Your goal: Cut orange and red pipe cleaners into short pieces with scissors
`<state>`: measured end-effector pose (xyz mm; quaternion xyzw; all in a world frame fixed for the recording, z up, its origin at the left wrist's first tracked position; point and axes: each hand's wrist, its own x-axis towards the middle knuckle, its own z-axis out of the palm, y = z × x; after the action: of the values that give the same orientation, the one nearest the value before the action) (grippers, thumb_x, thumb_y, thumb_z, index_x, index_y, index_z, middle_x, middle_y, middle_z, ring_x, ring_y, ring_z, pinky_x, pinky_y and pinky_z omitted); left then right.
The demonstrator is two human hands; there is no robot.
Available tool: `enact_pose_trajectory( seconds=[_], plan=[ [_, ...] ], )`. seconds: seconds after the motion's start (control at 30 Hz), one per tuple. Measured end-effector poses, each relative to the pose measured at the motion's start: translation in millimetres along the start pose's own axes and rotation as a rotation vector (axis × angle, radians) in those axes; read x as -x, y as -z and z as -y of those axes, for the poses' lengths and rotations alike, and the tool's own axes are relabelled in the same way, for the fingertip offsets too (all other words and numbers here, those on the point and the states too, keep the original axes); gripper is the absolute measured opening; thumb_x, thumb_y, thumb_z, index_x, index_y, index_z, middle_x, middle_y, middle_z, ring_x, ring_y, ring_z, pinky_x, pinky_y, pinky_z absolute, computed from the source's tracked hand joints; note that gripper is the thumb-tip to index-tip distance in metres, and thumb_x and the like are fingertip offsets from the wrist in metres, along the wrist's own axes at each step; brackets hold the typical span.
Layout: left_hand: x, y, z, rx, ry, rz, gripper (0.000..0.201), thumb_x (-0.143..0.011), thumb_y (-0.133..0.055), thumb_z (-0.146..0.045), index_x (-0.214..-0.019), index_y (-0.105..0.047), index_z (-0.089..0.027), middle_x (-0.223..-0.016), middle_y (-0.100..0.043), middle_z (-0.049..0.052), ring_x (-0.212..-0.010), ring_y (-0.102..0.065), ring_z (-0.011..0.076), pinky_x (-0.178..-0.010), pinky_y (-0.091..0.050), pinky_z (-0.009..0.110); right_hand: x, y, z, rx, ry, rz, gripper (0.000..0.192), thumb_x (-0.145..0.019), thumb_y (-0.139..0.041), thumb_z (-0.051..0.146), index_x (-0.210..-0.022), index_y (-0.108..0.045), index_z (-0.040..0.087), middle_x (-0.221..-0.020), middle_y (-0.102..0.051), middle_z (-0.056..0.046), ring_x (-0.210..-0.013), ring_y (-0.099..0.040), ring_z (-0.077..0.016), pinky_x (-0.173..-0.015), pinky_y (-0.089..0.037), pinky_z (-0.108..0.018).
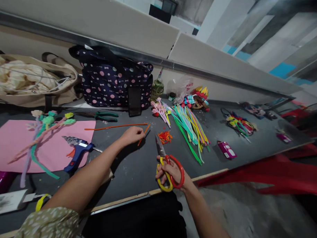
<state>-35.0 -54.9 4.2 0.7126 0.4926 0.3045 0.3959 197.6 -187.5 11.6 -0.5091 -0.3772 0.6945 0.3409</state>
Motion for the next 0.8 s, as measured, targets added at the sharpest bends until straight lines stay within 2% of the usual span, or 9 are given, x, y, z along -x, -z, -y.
enact_pose_trajectory(
  seconds=[0.07, 0.17, 0.23, 0.33, 0.37, 0.43, 0.53, 0.67, 0.8],
  plan=[
    [1.8, 0.3, -4.2, 0.071, 0.017, 0.069, 0.025, -0.072, -0.054, -0.033, -0.053, -0.046, -0.019, -0.049, -0.044, -0.004, -0.050, -0.041, 0.0106, -0.050, -0.027, 0.023, 5.9, 1.1, 5.5, 0.019, -0.006, 0.046, 0.062, -0.066, -0.077, 0.042, -0.117, -0.051, 0.019, -0.076, -0.061, 0.001, -0.064, -0.071, -0.0209, -0.047, -0.054, -0.026],
    [4.0, -0.3, -8.2, 0.170, 0.050, 0.167, 0.023, -0.070, -0.054, -0.033, -0.054, -0.045, -0.019, -0.050, -0.046, -0.003, -0.049, -0.041, 0.0101, -0.049, -0.027, 0.022, 15.0, 7.5, 19.4, 0.065, 0.002, 0.084, 0.058, -0.070, -0.074, 0.041, -0.119, -0.050, 0.021, -0.086, -0.064, -0.003, -0.080, -0.073, -0.0239, -0.063, -0.058, -0.033],
    [4.9, -1.5, -8.7, 0.203, 0.073, 0.213, 0.021, -0.070, -0.054, -0.033, -0.055, -0.046, -0.019, -0.050, -0.047, -0.003, -0.047, -0.040, 0.0099, -0.047, -0.026, 0.022, 18.3, 18.7, 31.4, 0.173, -0.002, 0.061, 0.052, -0.073, -0.069, 0.040, -0.118, -0.050, 0.021, -0.088, -0.065, -0.004, -0.078, -0.071, -0.0225, -0.063, -0.057, -0.034],
    [5.5, -3.4, -7.3, 0.204, 0.079, 0.232, 0.020, -0.071, -0.053, -0.031, -0.056, -0.047, -0.019, -0.050, -0.046, -0.003, -0.047, -0.039, 0.0095, -0.046, -0.025, 0.022, 12.1, 47.5, 51.4, 0.533, 0.007, -0.053, 0.032, -0.080, -0.057, 0.041, -0.103, -0.055, 0.019, -0.068, -0.062, 0.000, -0.054, -0.060, -0.0171, -0.049, -0.049, -0.029],
    [5.5, -3.8, -6.7, 0.197, 0.071, 0.230, 0.021, -0.071, -0.053, -0.031, -0.056, -0.046, -0.019, -0.050, -0.046, -0.003, -0.047, -0.039, 0.0095, -0.046, -0.024, 0.022, 6.5, 59.0, 58.0, 0.698, 0.087, -0.073, 0.029, -0.080, -0.057, 0.039, -0.101, -0.057, 0.019, -0.067, -0.062, 0.000, -0.055, -0.059, -0.0164, -0.052, -0.048, -0.028],
    [5.4, -4.4, -5.8, 0.169, 0.059, 0.230, 0.022, -0.071, -0.054, -0.030, -0.054, -0.046, -0.019, -0.049, -0.045, -0.003, -0.047, -0.039, 0.0095, -0.047, -0.024, 0.022, -8.7, 80.9, 70.0, 0.980, 0.279, -0.139, 0.033, -0.075, -0.061, 0.033, -0.105, -0.062, 0.018, -0.077, -0.067, -0.002, -0.066, -0.061, -0.0184, -0.062, -0.049, -0.029],
    [5.2, -4.5, -6.0, 0.125, 0.059, 0.239, 0.023, -0.072, -0.054, -0.030, -0.053, -0.045, -0.019, -0.049, -0.046, -0.003, -0.047, -0.040, 0.0098, -0.047, -0.025, 0.023, -34.8, 101.6, 82.5, 1.235, 0.331, -0.195, 0.041, -0.077, -0.059, 0.030, -0.115, -0.064, 0.016, -0.096, -0.072, -0.008, -0.081, -0.065, -0.0232, -0.073, -0.048, -0.031],
    [6.0, -3.6, -8.5, 0.099, 0.060, 0.257, 0.023, -0.072, -0.056, -0.030, -0.053, -0.048, -0.018, -0.049, -0.049, -0.002, -0.048, -0.042, 0.0102, -0.047, -0.024, 0.023, -59.5, 103.1, 89.2, 1.432, 0.290, -0.224, 0.042, -0.081, -0.055, 0.026, -0.121, -0.065, 0.016, -0.105, -0.073, -0.012, -0.091, -0.066, -0.0256, -0.076, -0.046, -0.029],
    [6.3, -3.9, -7.8, 0.060, 0.037, 0.273, 0.023, -0.073, -0.055, -0.031, -0.053, -0.051, -0.018, -0.049, -0.049, -0.002, -0.048, -0.042, 0.0107, -0.048, -0.023, 0.024, -62.1, 101.2, 90.6, 1.557, 0.241, -0.254, 0.045, -0.080, -0.059, 0.026, -0.124, -0.064, 0.017, -0.109, -0.072, -0.013, -0.094, -0.066, -0.0255, -0.074, -0.044, -0.026]
  ],
)
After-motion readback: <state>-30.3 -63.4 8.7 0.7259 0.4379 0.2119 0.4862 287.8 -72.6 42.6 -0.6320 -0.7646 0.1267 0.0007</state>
